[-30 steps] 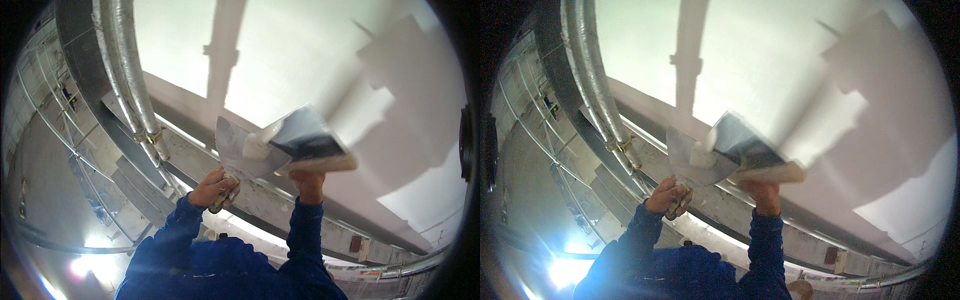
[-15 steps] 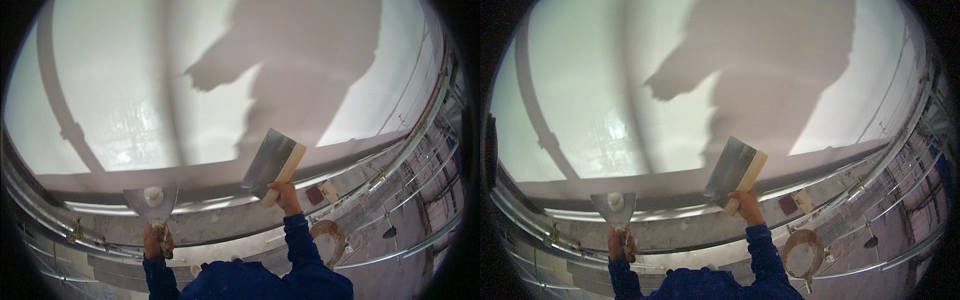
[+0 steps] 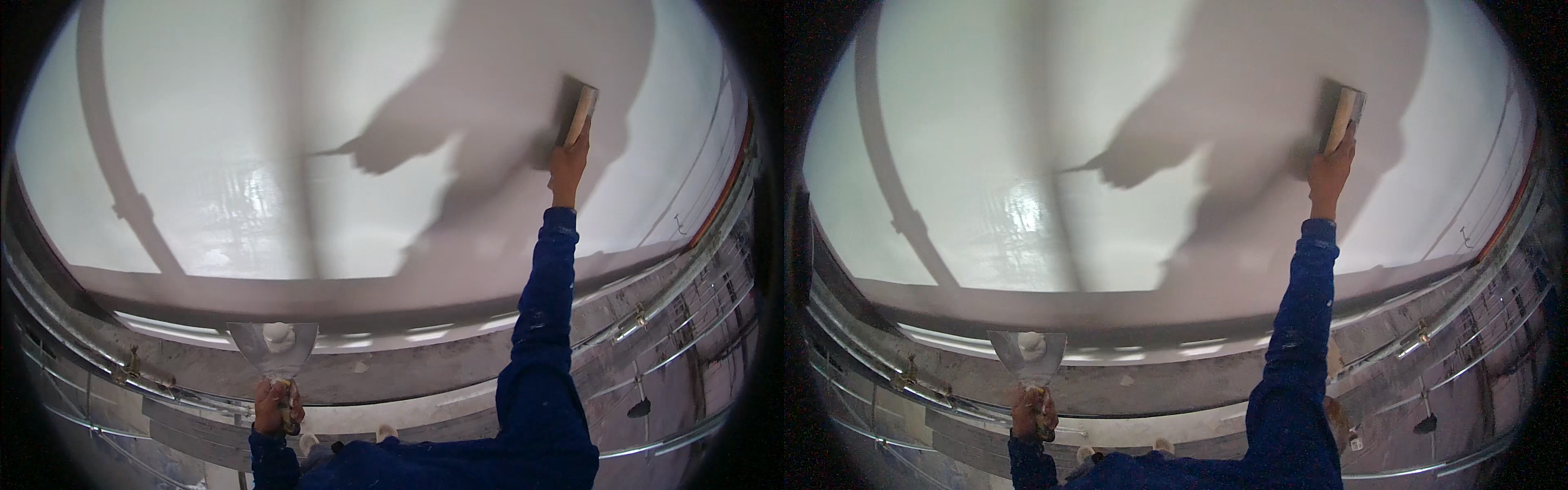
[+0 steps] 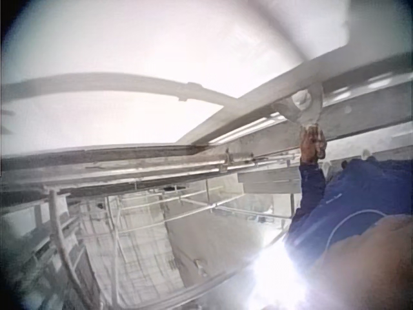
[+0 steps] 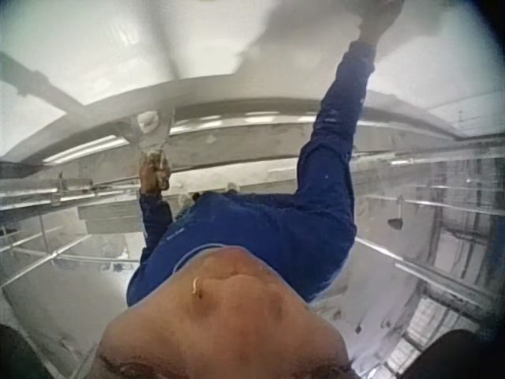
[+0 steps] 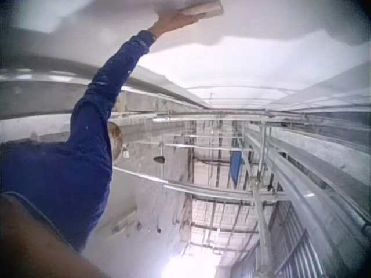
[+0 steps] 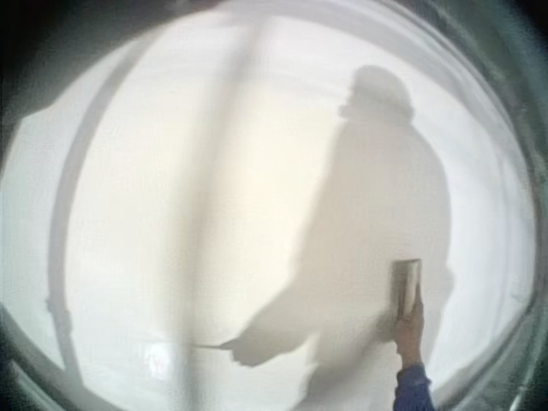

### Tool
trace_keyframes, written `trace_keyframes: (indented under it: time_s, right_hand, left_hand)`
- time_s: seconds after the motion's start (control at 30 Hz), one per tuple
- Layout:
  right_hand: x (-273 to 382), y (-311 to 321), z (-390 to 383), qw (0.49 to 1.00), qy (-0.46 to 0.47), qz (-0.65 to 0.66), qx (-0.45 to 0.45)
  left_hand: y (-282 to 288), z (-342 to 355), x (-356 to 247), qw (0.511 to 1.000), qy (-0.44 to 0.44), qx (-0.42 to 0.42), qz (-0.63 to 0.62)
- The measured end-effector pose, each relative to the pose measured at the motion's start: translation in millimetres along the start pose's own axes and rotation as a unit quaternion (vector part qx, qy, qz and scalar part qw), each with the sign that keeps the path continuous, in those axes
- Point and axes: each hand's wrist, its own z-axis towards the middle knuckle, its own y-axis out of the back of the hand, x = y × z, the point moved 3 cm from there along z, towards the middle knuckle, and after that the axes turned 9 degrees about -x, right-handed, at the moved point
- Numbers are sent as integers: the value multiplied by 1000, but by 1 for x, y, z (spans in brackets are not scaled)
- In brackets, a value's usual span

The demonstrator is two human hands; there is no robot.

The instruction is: The person applies plaster to a ceiling using a hawk and trowel while standing on scaffolding. They repeatedly scoop plaster from the hawk and spread it across the ceiling surface in smooth strokes.

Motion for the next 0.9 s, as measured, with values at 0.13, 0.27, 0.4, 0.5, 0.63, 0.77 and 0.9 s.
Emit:
trace_keyframes:
  time_s: [0.13, 0.27, 0.4, 0.5, 0.63, 0.77, 0.9]
  right_hand:
    - [42, -34, -40, 998, 22, -56, -18]
    - [137, -65, -98, 997, -36, -74, 4]
    - [221, -90, -149, 994, -63, -87, 35]
    - [290, -103, -186, 990, -44, -119, 58]
    - [370, -127, -235, 993, -16, -112, 40]
    - [443, -137, -279, 994, 12, -34, 108]
    - [483, -104, -326, 956, 67, 196, 206]
  left_hand:
    - [15, -10, -37, 998, -38, -31, 42]
    - [64, -15, -67, 997, -47, -45, 41]
    - [99, -28, -93, 997, -53, -55, 19]
    - [126, -37, -105, 995, -75, -61, 14]
    - [144, -51, -128, 989, -120, -67, 52]
    - [158, -66, -139, 982, -140, -125, 22]
    - [176, -84, -145, 987, -125, -94, -35]
